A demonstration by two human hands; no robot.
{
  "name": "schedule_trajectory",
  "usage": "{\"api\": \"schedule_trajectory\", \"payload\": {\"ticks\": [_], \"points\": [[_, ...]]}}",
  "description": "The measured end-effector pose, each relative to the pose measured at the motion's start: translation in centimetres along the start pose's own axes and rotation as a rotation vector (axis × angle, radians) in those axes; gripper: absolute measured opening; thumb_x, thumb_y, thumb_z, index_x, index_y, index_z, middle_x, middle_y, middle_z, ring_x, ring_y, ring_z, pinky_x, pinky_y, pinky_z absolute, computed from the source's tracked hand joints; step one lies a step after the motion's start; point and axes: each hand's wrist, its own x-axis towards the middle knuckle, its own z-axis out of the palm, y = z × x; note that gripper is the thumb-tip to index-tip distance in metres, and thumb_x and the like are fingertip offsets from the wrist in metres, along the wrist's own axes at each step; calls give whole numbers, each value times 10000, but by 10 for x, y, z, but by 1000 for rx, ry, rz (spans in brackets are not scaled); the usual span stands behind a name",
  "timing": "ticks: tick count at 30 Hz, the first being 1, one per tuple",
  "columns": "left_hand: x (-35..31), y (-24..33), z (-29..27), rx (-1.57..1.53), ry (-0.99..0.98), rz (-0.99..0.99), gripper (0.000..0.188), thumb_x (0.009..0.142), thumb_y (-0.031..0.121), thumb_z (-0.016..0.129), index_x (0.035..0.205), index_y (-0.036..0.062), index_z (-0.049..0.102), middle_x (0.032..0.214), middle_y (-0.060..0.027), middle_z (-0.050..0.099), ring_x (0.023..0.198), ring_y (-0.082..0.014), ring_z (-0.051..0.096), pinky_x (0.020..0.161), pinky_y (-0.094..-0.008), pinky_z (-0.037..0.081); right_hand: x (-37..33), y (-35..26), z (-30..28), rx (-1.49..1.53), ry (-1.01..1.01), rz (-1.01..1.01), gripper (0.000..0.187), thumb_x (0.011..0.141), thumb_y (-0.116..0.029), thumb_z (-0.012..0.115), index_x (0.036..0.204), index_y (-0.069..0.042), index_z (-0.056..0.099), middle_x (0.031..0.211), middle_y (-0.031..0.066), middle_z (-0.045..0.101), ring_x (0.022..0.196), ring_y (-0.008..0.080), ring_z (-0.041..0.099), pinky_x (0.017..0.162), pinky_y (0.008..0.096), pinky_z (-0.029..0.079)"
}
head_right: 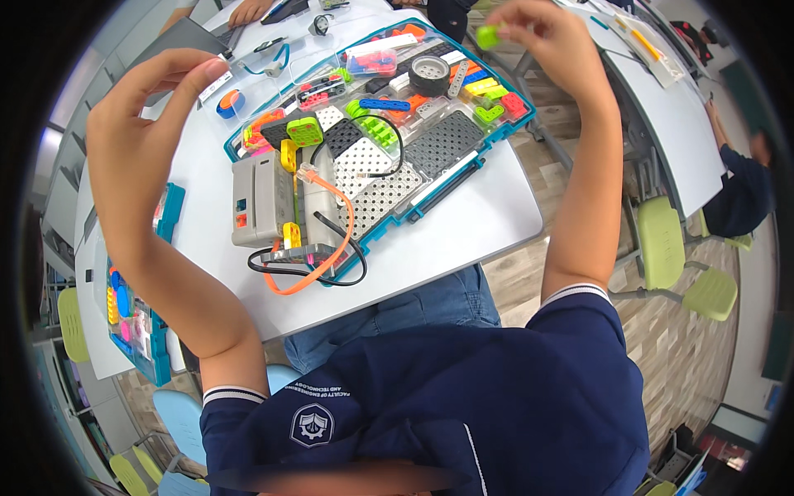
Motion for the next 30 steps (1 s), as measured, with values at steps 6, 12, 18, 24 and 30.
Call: {"api": "schedule_trajectory", "payload": {"ticks": [6,12,18,24,30], "points": [[-3,-6,-6,103,14,-43,185,924,275,762,1002,113,805,943,-6,778,932,-100,705,633,-247,415,-51,43,17,-58,-32,131,146,861,-43,740,1006,-62,749,908,11,713,762,116,577,702,266,459],[-5,-1,-10,110,9,-47,181,924,263,764,1001,105,803,940,-7,777,929,-103,705,656,-245,437,-58,41,36,-94,26,52,126,863,59,692,973,0,707,973,30,666,849,129,626,754,275,505],[-4,3,-8,-35,-19,-103,154,925,205,760,995,72,792,924,-19,769,897,-106,694,696,-257,478,-53,41,43,-224,33,10,146,841,68,685,974,10,688,974,89,658,900,231,668,797,319,532],[-2,2,-6,14,-7,15,154,914,202,768,996,74,796,916,-19,771,889,-103,695,658,-252,467,-53,37,47,-161,26,-59,182,811,67,663,961,-29,702,983,78,671,971,290,647,837,387,524],[-5,0,-11,117,1,-41,153,911,219,773,1001,100,810,941,-17,780,897,-102,697,660,-240,457,-48,30,49,-463,8,-210,225,729,46,677,932,-49,698,960,40,663,930,264,628,855,373,511]]}}
